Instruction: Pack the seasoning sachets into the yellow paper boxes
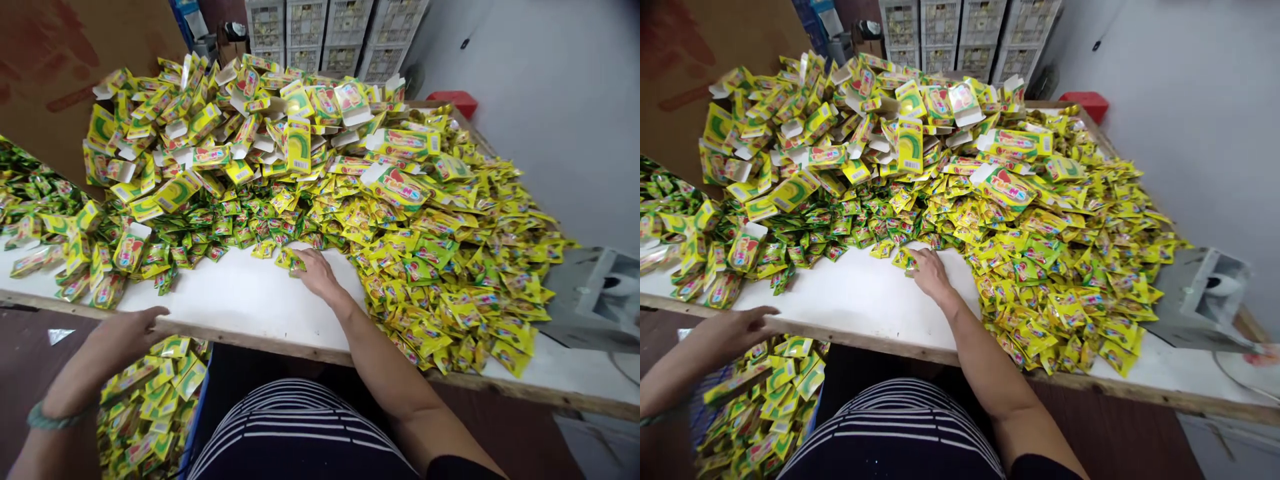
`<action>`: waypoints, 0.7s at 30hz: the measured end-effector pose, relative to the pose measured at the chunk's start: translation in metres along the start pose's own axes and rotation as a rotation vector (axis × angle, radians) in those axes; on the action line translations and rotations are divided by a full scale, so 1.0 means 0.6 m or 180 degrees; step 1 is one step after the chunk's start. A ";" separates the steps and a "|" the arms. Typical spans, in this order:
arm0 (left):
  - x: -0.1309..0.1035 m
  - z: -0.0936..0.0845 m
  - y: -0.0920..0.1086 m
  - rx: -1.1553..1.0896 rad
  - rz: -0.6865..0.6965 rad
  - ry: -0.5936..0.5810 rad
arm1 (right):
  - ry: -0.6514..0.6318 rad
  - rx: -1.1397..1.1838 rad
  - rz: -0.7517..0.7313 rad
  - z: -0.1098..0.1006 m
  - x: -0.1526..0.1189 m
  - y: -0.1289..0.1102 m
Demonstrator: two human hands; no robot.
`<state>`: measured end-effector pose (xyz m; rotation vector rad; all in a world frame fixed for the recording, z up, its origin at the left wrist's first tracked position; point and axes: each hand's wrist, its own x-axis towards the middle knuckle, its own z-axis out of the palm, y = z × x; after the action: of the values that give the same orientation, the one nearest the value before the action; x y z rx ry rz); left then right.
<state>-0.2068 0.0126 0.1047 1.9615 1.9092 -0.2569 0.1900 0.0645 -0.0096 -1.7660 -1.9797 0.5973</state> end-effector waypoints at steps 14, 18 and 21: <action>0.242 0.141 0.395 -0.0992 0.0360 0.1065 | 0.0305 0.0109 0.0513 -0.008 -0.022 0.010; 0.250 0.163 0.376 -0.2532 0.0417 0.0943 | 0.0646 0.0771 0.0585 -0.013 -0.014 0.021; 0.246 0.170 0.373 -0.3966 0.0532 0.0559 | 0.0718 0.1437 0.0531 -0.010 -0.008 0.026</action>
<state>0.0367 0.1083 -0.0126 1.2270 1.3530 0.9495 0.2068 0.0613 -0.0139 -1.6367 -1.4210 0.7887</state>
